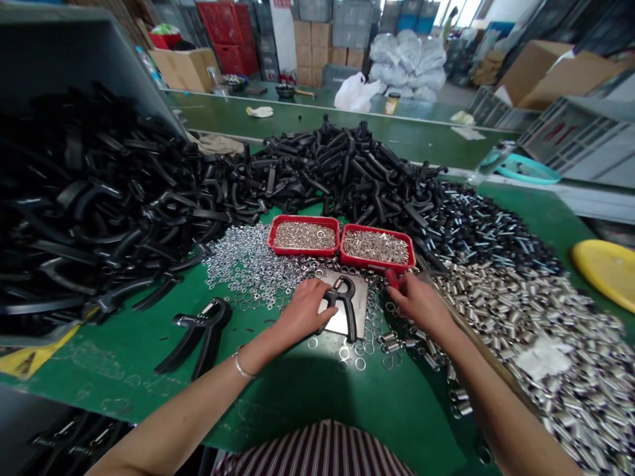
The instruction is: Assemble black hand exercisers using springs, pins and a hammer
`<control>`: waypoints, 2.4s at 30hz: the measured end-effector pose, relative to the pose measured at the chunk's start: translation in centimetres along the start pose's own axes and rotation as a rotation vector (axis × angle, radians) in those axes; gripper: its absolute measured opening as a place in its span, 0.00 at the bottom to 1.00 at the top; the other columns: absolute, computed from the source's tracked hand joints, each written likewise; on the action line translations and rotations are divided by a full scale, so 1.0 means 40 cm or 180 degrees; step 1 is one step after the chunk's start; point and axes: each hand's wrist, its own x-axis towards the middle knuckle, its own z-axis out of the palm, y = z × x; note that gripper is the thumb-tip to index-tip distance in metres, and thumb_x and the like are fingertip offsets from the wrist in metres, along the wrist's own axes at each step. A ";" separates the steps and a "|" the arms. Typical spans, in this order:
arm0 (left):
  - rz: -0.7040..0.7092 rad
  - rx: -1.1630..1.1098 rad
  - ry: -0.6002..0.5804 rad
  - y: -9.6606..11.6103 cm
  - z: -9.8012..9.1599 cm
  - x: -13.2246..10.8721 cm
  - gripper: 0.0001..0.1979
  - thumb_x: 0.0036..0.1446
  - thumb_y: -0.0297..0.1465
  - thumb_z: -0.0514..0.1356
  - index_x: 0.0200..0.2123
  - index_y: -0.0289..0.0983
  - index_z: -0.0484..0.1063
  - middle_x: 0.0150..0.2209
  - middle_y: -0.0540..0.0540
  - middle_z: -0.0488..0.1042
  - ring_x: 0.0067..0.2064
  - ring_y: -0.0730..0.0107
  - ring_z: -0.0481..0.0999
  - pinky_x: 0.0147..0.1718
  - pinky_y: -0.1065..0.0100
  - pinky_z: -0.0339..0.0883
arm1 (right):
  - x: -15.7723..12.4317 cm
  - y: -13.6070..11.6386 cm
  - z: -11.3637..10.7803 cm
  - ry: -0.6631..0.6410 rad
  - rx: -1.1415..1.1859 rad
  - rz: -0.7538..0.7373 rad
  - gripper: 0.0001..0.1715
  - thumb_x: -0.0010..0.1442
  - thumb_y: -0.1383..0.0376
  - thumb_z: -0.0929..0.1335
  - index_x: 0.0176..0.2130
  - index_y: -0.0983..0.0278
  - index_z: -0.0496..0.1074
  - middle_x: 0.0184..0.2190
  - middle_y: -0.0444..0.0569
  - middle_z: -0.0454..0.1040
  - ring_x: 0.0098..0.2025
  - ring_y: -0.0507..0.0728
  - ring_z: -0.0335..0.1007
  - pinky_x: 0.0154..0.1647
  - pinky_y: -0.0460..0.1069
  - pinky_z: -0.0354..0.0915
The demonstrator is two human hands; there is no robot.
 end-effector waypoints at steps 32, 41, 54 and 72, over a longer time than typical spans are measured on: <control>-0.0181 -0.0516 0.0109 -0.029 0.014 0.018 0.17 0.56 0.39 0.65 0.47 0.40 0.70 0.49 0.44 0.70 0.53 0.55 0.66 0.57 0.54 0.59 | -0.003 -0.191 0.166 0.0237 0.1786 -0.0574 0.15 0.68 0.50 0.60 0.45 0.58 0.58 0.36 0.54 0.79 0.33 0.64 0.79 0.34 0.55 0.71; -0.0170 -0.0452 -0.0015 -0.033 0.010 0.020 0.19 0.56 0.39 0.65 0.50 0.40 0.69 0.51 0.43 0.70 0.54 0.53 0.66 0.56 0.52 0.59 | 0.082 -0.238 0.079 -0.0609 0.2396 -0.0870 0.21 0.66 0.46 0.61 0.42 0.60 0.63 0.19 0.42 0.70 0.15 0.53 0.60 0.20 0.49 0.61; -0.0195 -0.0404 -0.0099 -0.048 0.017 0.028 0.20 0.54 0.41 0.66 0.47 0.40 0.70 0.50 0.43 0.69 0.53 0.53 0.66 0.55 0.53 0.59 | 0.025 -0.126 0.192 0.0194 0.3338 -0.0620 0.20 0.64 0.49 0.67 0.44 0.58 0.58 0.32 0.45 0.81 0.23 0.53 0.76 0.25 0.48 0.72; -0.0125 -0.0290 -0.0087 -0.025 0.000 0.021 0.19 0.57 0.38 0.64 0.50 0.39 0.68 0.52 0.42 0.69 0.55 0.54 0.65 0.55 0.54 0.59 | 0.002 -0.230 0.149 0.0334 0.0185 -0.1032 0.10 0.67 0.58 0.63 0.43 0.63 0.64 0.29 0.55 0.79 0.27 0.62 0.76 0.27 0.51 0.63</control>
